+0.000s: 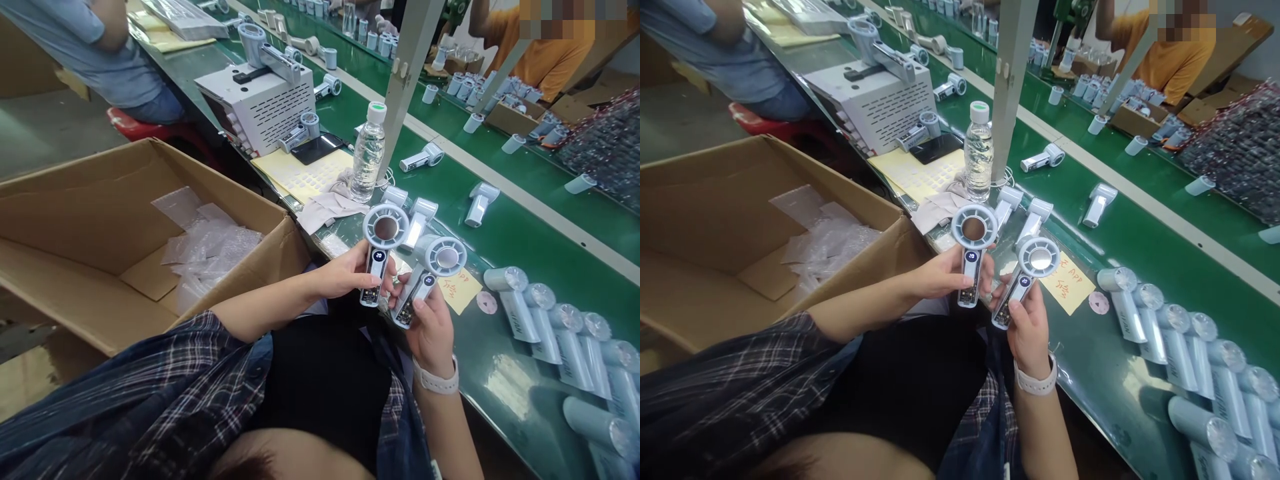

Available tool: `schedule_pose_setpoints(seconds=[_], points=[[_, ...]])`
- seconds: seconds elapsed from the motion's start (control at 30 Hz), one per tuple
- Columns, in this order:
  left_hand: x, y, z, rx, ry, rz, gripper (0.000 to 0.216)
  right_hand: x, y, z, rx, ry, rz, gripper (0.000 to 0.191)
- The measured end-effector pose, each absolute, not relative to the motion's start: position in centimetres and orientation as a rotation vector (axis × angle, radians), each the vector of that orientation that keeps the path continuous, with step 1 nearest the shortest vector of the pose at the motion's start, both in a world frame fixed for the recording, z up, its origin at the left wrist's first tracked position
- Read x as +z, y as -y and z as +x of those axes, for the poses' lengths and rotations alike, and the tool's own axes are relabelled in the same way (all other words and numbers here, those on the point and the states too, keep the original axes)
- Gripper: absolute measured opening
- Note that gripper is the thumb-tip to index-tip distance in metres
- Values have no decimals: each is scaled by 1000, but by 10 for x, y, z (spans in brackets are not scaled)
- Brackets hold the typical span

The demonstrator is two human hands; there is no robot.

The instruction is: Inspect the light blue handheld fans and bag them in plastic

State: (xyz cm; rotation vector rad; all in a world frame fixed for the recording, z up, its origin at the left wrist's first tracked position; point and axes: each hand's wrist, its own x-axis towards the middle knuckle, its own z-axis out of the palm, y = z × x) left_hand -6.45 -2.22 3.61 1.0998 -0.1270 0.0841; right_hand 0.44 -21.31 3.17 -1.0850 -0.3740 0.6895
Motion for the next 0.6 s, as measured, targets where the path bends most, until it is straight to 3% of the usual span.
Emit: schedule_pose_setpoints(seconds=[0.6], points=[[20, 17, -56, 168, -55, 1143, 56, 27, 207, 3, 559, 365, -1144, 27]])
